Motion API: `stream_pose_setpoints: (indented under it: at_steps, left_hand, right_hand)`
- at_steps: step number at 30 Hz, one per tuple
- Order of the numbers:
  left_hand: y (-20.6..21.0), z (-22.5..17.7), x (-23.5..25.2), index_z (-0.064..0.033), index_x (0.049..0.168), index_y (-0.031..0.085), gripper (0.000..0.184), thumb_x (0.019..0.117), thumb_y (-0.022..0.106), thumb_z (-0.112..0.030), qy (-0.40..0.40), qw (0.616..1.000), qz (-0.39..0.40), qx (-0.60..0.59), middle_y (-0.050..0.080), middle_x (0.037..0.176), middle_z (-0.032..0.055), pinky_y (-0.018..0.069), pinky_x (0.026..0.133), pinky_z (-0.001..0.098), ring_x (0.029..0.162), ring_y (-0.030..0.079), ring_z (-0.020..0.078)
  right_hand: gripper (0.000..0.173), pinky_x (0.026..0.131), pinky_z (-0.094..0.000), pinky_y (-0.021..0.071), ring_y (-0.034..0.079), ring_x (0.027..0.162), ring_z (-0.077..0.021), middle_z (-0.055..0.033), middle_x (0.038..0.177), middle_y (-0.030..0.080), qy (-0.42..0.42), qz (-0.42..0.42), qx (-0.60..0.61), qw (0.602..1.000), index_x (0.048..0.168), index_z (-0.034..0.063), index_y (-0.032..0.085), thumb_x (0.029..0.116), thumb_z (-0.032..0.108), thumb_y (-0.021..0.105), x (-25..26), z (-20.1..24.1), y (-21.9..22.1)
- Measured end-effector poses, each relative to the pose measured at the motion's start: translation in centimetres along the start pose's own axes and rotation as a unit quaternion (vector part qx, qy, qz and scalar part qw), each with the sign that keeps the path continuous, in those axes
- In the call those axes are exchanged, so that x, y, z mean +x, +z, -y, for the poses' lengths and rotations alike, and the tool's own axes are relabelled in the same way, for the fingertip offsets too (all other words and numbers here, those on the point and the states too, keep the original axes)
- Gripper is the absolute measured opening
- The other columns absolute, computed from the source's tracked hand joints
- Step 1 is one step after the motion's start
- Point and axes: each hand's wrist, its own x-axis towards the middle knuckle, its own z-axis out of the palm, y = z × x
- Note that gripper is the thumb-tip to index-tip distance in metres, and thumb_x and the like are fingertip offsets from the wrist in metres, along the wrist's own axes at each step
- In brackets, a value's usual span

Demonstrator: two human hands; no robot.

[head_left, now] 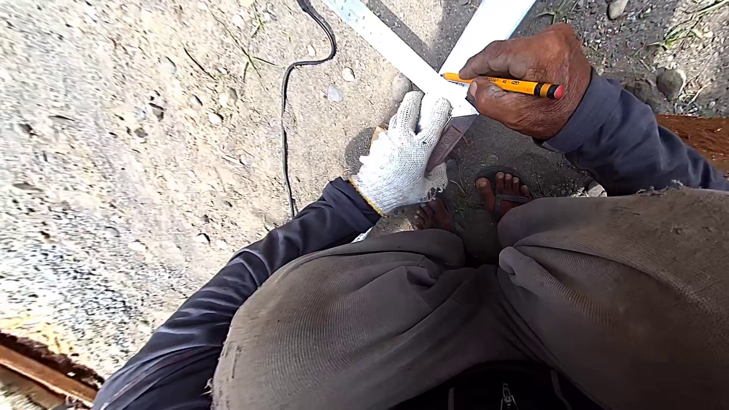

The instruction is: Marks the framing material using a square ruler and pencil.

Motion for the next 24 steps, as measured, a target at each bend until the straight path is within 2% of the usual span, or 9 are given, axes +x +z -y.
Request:
stream_pose_setpoints:
  at_steps: [2, 5, 9, 12, 14, 16, 18, 21, 24]
  left_hand:
    - [-0.1, -0.2, 0.1, -0.0230, 0.158, 0.034, 0.099, 0.0738, 0.080, -0.043, -0.005, 1.000, 0.002, -0.002, 0.031, 0.159, 0.0283, 0.0555, 0.078, 0.0635, 0.122, 0.057, 0.0484]
    - [-0.1, -0.1, 0.1, -0.0244, 0.159, 0.032, 0.102, 0.0717, 0.082, -0.043, -0.010, 1.000, 0.004, -0.003, 0.030, 0.160, 0.0279, 0.0562, 0.076, 0.0630, 0.120, 0.059, 0.0487]
    - [0.1, 0.1, 0.0, -0.0215, 0.159, 0.032, 0.099, 0.0751, 0.078, -0.047, 0.009, 1.000, -0.001, -0.003, 0.031, 0.159, 0.0296, 0.0539, 0.085, 0.0642, 0.127, 0.054, 0.0493]
    - [0.3, 0.2, 0.0, -0.0203, 0.159, 0.034, 0.098, 0.0753, 0.077, -0.048, 0.014, 1.000, -0.007, -0.005, 0.031, 0.159, 0.0295, 0.0525, 0.088, 0.0649, 0.131, 0.051, 0.0485]
    - [0.2, 0.2, 0.0, -0.0205, 0.159, 0.034, 0.096, 0.0765, 0.077, -0.047, 0.013, 1.000, -0.006, -0.007, 0.031, 0.159, 0.0295, 0.0517, 0.090, 0.0651, 0.133, 0.050, 0.0487]
    - [0.1, 0.1, -0.1, -0.0216, 0.159, 0.033, 0.097, 0.0760, 0.077, -0.046, 0.009, 1.000, -0.002, -0.005, 0.030, 0.159, 0.0294, 0.0537, 0.085, 0.0651, 0.130, 0.052, 0.0497]
    - [0.0, 0.1, 0.0, -0.0202, 0.159, 0.033, 0.099, 0.0751, 0.079, -0.045, 0.009, 1.000, 0.002, -0.013, 0.029, 0.160, 0.0299, 0.0514, 0.090, 0.0661, 0.134, 0.048, 0.0501]
    - [0.2, 0.2, 0.1, -0.0174, 0.158, 0.035, 0.099, 0.0739, 0.078, -0.046, 0.023, 1.000, -0.011, -0.008, 0.032, 0.157, 0.0315, 0.0517, 0.091, 0.0651, 0.133, 0.049, 0.0498]
    - [0.3, 0.3, -0.1, -0.0190, 0.159, 0.033, 0.100, 0.0746, 0.077, -0.048, 0.022, 1.000, -0.006, -0.014, 0.029, 0.160, 0.0300, 0.0491, 0.097, 0.0653, 0.139, 0.044, 0.0483]
  right_hand:
    - [0.024, 0.062, -0.0224, 0.0522, 0.063, 0.067, -0.0028, -0.0055, 0.082, 0.073, 0.005, 0.013, 0.008, 1.000, 0.106, 0.0018, 0.076, 0.0973, 0.015, 0.058, -0.3, 0.3, -0.6]
    - [0.021, 0.060, -0.0199, 0.0516, 0.061, 0.065, 0.0008, -0.0008, 0.080, 0.072, 0.041, 0.023, 0.007, 0.999, 0.102, 0.0052, 0.076, 0.0964, 0.018, 0.059, -0.5, 0.7, -1.2]
    - [0.025, 0.064, -0.0227, 0.0543, 0.064, 0.069, -0.0032, -0.0047, 0.085, 0.073, 0.010, -0.001, 0.021, 1.000, 0.111, 0.0021, 0.074, 0.0989, 0.015, 0.057, -0.1, -0.5, 0.6]
    - [0.026, 0.064, -0.0238, 0.0544, 0.065, 0.069, -0.0051, -0.0072, 0.086, 0.074, -0.009, 0.013, 0.011, 1.000, 0.112, 0.0007, 0.074, 0.0985, 0.014, 0.056, -0.4, -0.4, 0.5]
    - [0.024, 0.061, -0.0225, 0.0521, 0.062, 0.066, -0.0033, -0.0053, 0.082, 0.072, 0.003, 0.029, 0.021, 0.999, 0.107, 0.0010, 0.074, 0.0974, 0.015, 0.058, -0.9, 0.1, -0.6]
    - [0.021, 0.059, -0.0202, 0.0501, 0.060, 0.065, 0.0006, -0.0005, 0.079, 0.070, 0.037, 0.060, 0.011, 0.997, 0.099, 0.0053, 0.075, 0.0964, 0.018, 0.059, -1.2, 0.7, -2.1]
    - [0.020, 0.058, -0.0204, 0.0466, 0.058, 0.064, 0.0015, 0.0011, 0.077, 0.069, 0.059, 0.054, -0.002, 0.997, 0.094, 0.0073, 0.075, 0.0954, 0.020, 0.060, -1.3, 1.0, -2.9]
    - [0.023, 0.067, -0.0201, 0.0568, 0.066, 0.072, 0.0002, -0.0004, 0.087, 0.074, 0.056, 0.002, 0.029, 0.998, 0.106, 0.0056, 0.075, 0.0987, 0.020, 0.059, -1.3, 0.6, -2.5]
    - [0.028, 0.069, -0.0213, 0.0558, 0.067, 0.075, -0.0014, -0.0031, 0.091, 0.075, 0.032, 0.004, 0.005, 0.999, 0.114, 0.0053, 0.075, 0.0999, 0.020, 0.057, -1.0, 0.2, -1.3]
